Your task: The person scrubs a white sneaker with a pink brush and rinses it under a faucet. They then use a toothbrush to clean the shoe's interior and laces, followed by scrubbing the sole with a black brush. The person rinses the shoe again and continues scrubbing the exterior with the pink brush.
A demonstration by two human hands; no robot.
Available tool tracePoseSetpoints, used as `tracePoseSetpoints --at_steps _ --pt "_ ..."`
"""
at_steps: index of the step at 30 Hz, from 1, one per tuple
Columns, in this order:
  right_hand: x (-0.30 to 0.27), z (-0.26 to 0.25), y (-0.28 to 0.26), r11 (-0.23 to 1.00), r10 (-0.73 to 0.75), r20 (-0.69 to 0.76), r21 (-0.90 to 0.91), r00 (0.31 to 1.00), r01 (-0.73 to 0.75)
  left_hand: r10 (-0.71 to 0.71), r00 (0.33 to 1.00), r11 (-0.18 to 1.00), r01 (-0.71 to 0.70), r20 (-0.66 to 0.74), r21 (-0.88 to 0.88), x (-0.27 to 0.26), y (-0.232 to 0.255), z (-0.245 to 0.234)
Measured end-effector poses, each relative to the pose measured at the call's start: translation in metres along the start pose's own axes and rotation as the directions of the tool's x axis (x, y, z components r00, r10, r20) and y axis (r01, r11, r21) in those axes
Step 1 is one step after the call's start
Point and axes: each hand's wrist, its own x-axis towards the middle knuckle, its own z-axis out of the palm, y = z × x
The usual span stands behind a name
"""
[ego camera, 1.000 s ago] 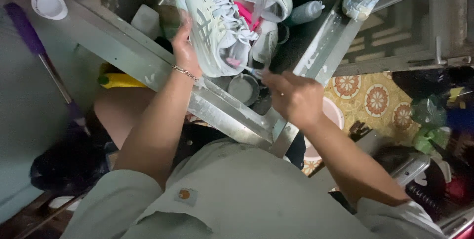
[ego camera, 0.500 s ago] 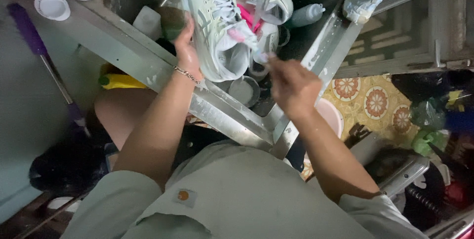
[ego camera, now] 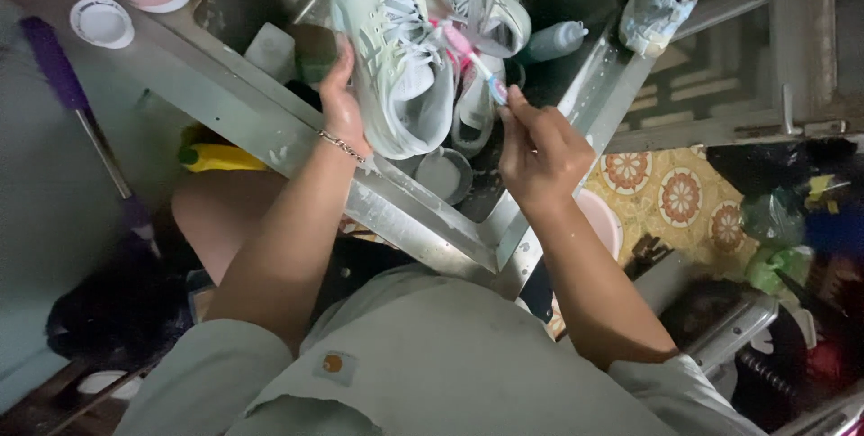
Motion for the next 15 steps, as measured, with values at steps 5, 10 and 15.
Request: tracePoseSetpoints --at_steps 5,10,15 --pt "-0.001 0.013 0.018 0.987 -0.011 0.112 -0.161 0.994 0.029 -0.016 0.999 1.0 0.016 0.036 0.001 -0.001 0.0 0.001" --pt "0.021 0.013 0.008 0.995 -0.059 0.029 -0.082 0.998 0.062 0.026 0.996 0.991 -0.014 0.087 -0.131 0.03 -0.015 -0.031" --pt "0.031 0.03 0.015 0.968 -0.048 0.028 -0.246 0.998 0.053 0.011 0.997 0.977 0.006 0.076 -0.211 0.001 -0.01 0.007"
